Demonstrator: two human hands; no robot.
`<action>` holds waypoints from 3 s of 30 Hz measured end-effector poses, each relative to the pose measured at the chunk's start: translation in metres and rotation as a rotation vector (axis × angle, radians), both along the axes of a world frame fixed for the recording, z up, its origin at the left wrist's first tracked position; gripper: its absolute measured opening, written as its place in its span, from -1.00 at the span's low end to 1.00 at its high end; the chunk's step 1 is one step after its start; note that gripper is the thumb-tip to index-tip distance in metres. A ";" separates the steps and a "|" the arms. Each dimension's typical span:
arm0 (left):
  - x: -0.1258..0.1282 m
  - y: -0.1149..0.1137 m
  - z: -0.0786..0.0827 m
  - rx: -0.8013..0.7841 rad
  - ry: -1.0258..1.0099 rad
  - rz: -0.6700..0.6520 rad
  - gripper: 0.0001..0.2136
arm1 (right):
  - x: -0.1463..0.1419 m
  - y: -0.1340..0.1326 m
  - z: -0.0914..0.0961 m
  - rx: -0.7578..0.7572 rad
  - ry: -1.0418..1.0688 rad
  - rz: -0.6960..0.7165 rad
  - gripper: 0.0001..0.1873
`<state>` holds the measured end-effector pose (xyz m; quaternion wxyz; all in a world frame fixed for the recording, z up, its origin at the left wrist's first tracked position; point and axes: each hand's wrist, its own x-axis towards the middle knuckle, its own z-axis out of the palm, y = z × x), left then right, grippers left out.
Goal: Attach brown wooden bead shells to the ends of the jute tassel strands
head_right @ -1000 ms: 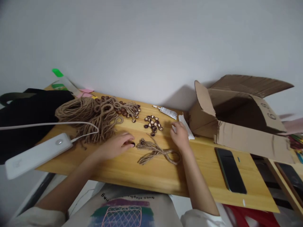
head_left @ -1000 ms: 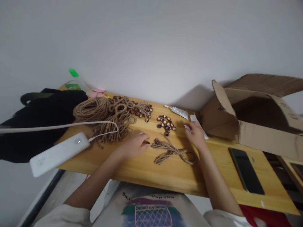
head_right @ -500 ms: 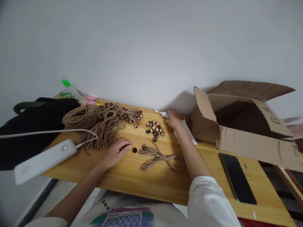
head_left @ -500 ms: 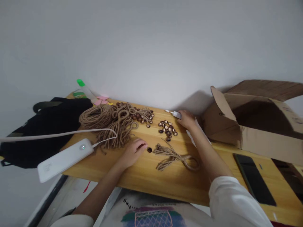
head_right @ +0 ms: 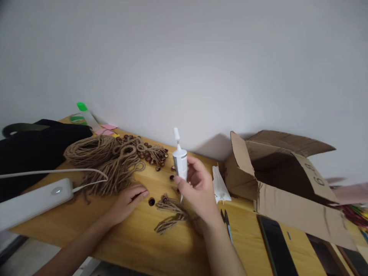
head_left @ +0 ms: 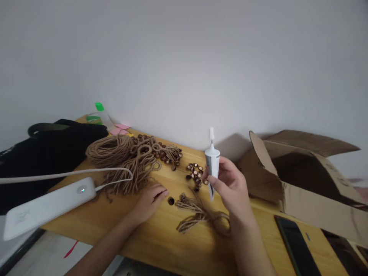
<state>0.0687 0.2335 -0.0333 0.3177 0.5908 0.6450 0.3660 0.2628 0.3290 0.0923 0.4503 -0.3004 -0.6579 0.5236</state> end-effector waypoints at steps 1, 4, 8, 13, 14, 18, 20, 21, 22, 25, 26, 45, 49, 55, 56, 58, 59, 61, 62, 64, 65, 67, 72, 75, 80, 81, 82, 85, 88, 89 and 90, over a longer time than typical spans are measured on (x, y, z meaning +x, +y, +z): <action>0.000 0.000 0.000 -0.004 0.007 -0.002 -0.71 | -0.001 -0.008 0.003 -0.040 0.034 0.038 -0.69; 0.001 0.001 -0.002 -0.003 0.032 -0.003 -0.71 | 0.000 -0.020 0.004 -0.161 0.095 0.178 -0.69; 0.001 0.001 -0.003 -0.004 0.058 -0.020 -0.69 | 0.003 -0.026 0.004 -0.357 0.179 0.313 -0.62; 0.001 0.000 -0.003 -0.020 0.080 -0.041 -0.69 | 0.005 -0.027 0.009 -0.450 0.250 0.326 -0.61; 0.002 0.000 -0.003 -0.020 0.082 -0.043 -0.70 | 0.006 -0.027 0.010 -0.447 0.250 0.329 -0.62; 0.002 0.000 -0.005 -0.018 0.088 -0.039 -0.70 | 0.007 -0.027 0.008 -0.425 0.242 0.342 -0.66; 0.002 0.001 -0.006 -0.017 0.089 -0.040 -0.70 | 0.008 -0.027 0.007 -0.410 0.235 0.339 -0.65; 0.002 0.001 -0.006 -0.016 0.091 -0.043 -0.70 | 0.008 -0.027 0.007 -0.401 0.226 0.332 -0.65; 0.002 0.002 -0.006 -0.015 0.094 -0.044 -0.70 | 0.008 -0.028 0.008 -0.391 0.214 0.316 -0.64; 0.002 0.003 -0.004 -0.016 0.101 -0.043 -0.70 | 0.007 -0.031 0.010 -0.319 0.174 0.233 -0.62; 0.002 0.003 -0.003 -0.016 0.104 -0.043 -0.70 | 0.007 -0.033 0.011 -0.285 0.149 0.197 -0.62; 0.001 0.002 -0.004 -0.017 0.110 -0.050 -0.70 | 0.008 -0.045 0.005 0.261 -0.068 -0.152 -0.41; 0.001 0.002 -0.006 -0.011 0.120 -0.051 -0.70 | 0.008 -0.045 0.005 0.291 -0.077 -0.161 -0.41; 0.002 0.002 -0.003 0.019 0.139 -0.043 -0.70 | 0.008 -0.045 0.003 0.307 -0.085 -0.199 -0.40; 0.002 0.002 -0.003 0.017 0.144 -0.044 -0.70 | 0.007 -0.046 0.003 0.299 -0.087 -0.207 -0.40; 0.002 0.002 -0.002 0.007 0.150 -0.047 -0.70 | 0.006 -0.048 0.003 0.285 -0.095 -0.228 -0.41; 0.002 0.002 -0.001 0.003 0.151 -0.048 -0.70 | 0.006 -0.047 0.003 0.284 -0.099 -0.241 -0.42; 0.002 0.002 -0.001 0.002 0.147 -0.047 -0.70 | 0.006 -0.042 0.003 0.292 -0.118 -0.283 -0.45; 0.002 0.002 -0.001 0.002 0.146 -0.046 -0.71 | 0.007 -0.036 0.003 0.303 -0.139 -0.317 -0.47; 0.002 0.002 -0.001 0.002 0.146 -0.048 -0.71 | 0.010 -0.016 -0.002 0.340 -0.216 -0.407 -0.53; 0.002 0.002 -0.001 0.002 0.147 -0.048 -0.71 | 0.013 -0.002 -0.006 0.363 -0.268 -0.460 -0.56; 0.002 0.002 0.000 0.001 0.152 -0.049 -0.71 | 0.019 0.030 -0.020 0.397 -0.396 -0.525 -0.58; 0.002 0.002 0.000 0.014 0.147 -0.044 -0.73 | 0.030 0.098 -0.067 0.317 -0.804 -0.544 -0.57; 0.002 0.002 0.000 0.021 0.153 -0.051 -0.73 | 0.031 0.112 -0.091 0.319 -0.980 -0.483 -0.61; 0.001 0.002 0.000 0.014 0.155 -0.064 -0.74 | 0.034 0.117 -0.110 0.331 -1.061 -0.354 -0.63; 0.001 0.002 0.000 0.011 0.156 -0.064 -0.74 | 0.034 0.117 -0.111 0.335 -1.070 -0.333 -0.63; 0.001 0.002 0.000 0.008 0.158 -0.064 -0.74 | 0.035 0.117 -0.112 0.341 -1.075 -0.312 -0.62; 0.000 0.002 -0.001 0.018 0.160 -0.059 -0.75 | 0.036 0.117 -0.113 0.362 -1.080 -0.262 -0.62; 0.000 0.002 -0.001 0.033 0.164 -0.063 -0.74 | 0.034 0.117 -0.113 0.369 -1.087 -0.235 -0.62; 0.000 0.002 -0.001 0.037 0.167 -0.065 -0.75 | 0.033 0.117 -0.112 0.366 -1.090 -0.229 -0.62; 0.000 0.002 -0.001 0.038 0.168 -0.065 -0.75 | 0.031 0.117 -0.111 0.360 -1.093 -0.225 -0.61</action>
